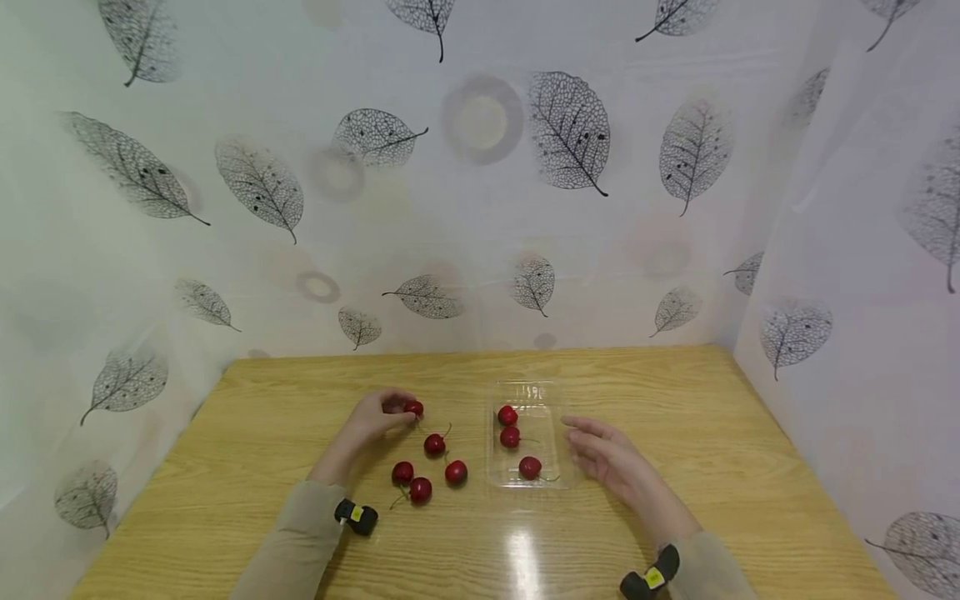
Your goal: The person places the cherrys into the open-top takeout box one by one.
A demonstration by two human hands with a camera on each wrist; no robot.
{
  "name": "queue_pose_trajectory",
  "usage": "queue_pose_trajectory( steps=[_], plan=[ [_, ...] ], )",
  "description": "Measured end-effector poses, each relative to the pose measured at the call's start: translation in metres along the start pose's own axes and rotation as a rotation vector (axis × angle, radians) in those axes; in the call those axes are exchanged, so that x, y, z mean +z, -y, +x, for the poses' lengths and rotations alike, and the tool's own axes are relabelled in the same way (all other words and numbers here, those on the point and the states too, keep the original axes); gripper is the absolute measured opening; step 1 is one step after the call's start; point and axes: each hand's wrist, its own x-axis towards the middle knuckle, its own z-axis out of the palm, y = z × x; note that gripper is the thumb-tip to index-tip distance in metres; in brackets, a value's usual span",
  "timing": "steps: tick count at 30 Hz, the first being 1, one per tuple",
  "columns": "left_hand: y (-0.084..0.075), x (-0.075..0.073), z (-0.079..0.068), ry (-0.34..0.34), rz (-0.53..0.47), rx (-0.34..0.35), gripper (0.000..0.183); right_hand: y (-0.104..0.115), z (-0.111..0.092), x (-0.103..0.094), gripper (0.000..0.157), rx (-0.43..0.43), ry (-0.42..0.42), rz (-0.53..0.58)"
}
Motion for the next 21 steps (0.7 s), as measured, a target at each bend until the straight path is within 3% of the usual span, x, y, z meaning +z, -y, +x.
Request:
queue_pose_trajectory(
  steps=[8,21],
  plan=[
    [-0.009,0.001,0.000,0.018,-0.021,0.041,0.038,0.001,0.001,0.001,0.030,0.005,-0.010,-0.003],
    [-0.040,0.012,-0.009,0.068,-0.019,0.098,0.039,-0.001,0.001,-0.002,0.032,0.010,0.012,0.000]
  ],
)
